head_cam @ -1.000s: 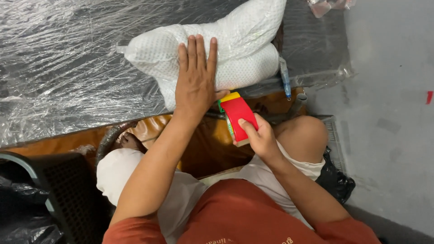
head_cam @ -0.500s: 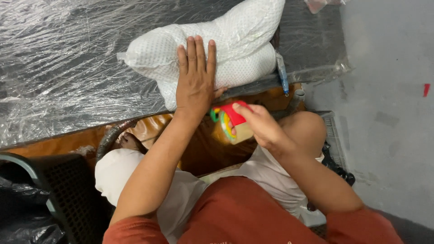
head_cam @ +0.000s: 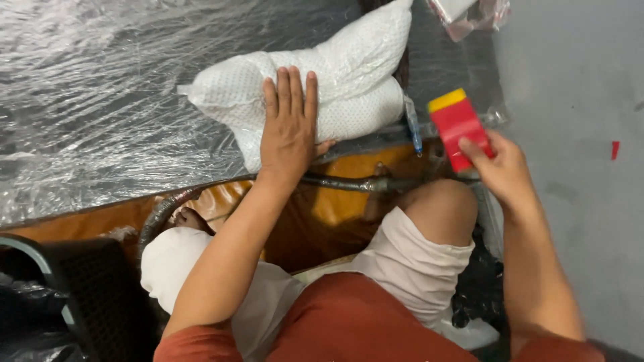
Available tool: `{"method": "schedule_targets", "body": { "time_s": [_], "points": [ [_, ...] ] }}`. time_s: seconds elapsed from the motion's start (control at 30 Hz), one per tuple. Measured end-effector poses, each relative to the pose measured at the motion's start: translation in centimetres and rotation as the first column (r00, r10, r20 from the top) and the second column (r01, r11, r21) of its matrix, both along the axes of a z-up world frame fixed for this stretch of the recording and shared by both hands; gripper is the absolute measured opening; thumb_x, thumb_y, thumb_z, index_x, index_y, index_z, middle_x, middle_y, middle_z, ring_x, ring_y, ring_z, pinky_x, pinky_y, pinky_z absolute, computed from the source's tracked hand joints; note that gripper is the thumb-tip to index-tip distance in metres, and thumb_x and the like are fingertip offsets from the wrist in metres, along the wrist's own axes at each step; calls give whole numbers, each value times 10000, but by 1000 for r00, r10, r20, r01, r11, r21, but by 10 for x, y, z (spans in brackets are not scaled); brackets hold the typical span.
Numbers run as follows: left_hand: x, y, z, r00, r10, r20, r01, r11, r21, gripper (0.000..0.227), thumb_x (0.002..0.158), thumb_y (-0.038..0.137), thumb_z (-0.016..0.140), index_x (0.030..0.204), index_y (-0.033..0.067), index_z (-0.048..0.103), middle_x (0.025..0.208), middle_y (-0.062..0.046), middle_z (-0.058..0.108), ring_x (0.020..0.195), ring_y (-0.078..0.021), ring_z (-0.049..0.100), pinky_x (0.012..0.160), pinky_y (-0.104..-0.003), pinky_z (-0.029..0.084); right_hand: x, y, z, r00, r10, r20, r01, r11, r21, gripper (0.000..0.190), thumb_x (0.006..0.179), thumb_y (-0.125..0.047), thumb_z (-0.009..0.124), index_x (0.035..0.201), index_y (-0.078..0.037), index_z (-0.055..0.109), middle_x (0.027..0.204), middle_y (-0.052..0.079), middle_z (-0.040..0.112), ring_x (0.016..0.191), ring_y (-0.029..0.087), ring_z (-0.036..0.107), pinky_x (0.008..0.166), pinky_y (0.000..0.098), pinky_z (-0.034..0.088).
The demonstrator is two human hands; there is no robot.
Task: The person compresses a pillow by vacuuming air out of its plastic packaging and then seals it with adhesive tape.
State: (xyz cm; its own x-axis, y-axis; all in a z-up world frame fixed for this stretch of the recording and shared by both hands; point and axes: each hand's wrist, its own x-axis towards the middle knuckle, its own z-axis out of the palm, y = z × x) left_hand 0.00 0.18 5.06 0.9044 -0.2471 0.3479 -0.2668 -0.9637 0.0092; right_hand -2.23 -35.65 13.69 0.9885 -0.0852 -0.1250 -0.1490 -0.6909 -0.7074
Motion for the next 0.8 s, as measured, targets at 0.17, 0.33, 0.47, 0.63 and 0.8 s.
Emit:
{"method": "schedule_targets", "body": {
  "time_s": [0.17,0.33,0.47,0.63,0.8],
  "points": [
    [-4,-3,10,987,11,-159,-20,998,-59,1240,757,632,777,1605,-73,209,1603,-378,287,1517,-517,189,1254,-621,21,98,-97,-137,941,235,242,-64,829,-555,435,1076,-404,728,1181,14,677,962,292,700,1061,454,674,1140,482,325],
    [-5,-3,9,991,17,-134,-21,999,-29,1260,741,652,779,1604,-65,207,1603,-369,287,1517,-510,196,1255,-619,46,141,-104,-176,967,145,209,9,803,-595,397,1117,-412,656,1300,-61,632,1148,220,720,1165,353,661,1180,510,166],
    [-3,-4,9,986,24,-165,-26,1000,-8,1243,763,662,757,1611,-52,193,1614,-350,278,1524,-490,190,1255,-615,40,153,-108,-190,971,189,149,-38,732,-681,469,1107,-439,639,1269,1,637,1110,260,724,1146,422,661,1142,612,191],
    [-3,-4,12,982,23,-187,-25,1000,-10,1228,782,662,749,1612,-50,188,1613,-353,278,1526,-492,189,1250,-616,35,123,8,-82,827,352,439,95,681,-726,712,1102,-513,615,1391,131,520,1209,337,592,1172,486,565,1021,603,329],
    [-3,-6,10,978,24,-207,-22,1000,13,1227,798,657,737,1615,-52,157,1624,-355,247,1533,-495,159,1251,-620,26,101,160,0,170,777,606,-417,614,-670,286,983,-189,699,1204,-8,715,1184,154,700,1132,369,666,995,492,464]
  ]
}}
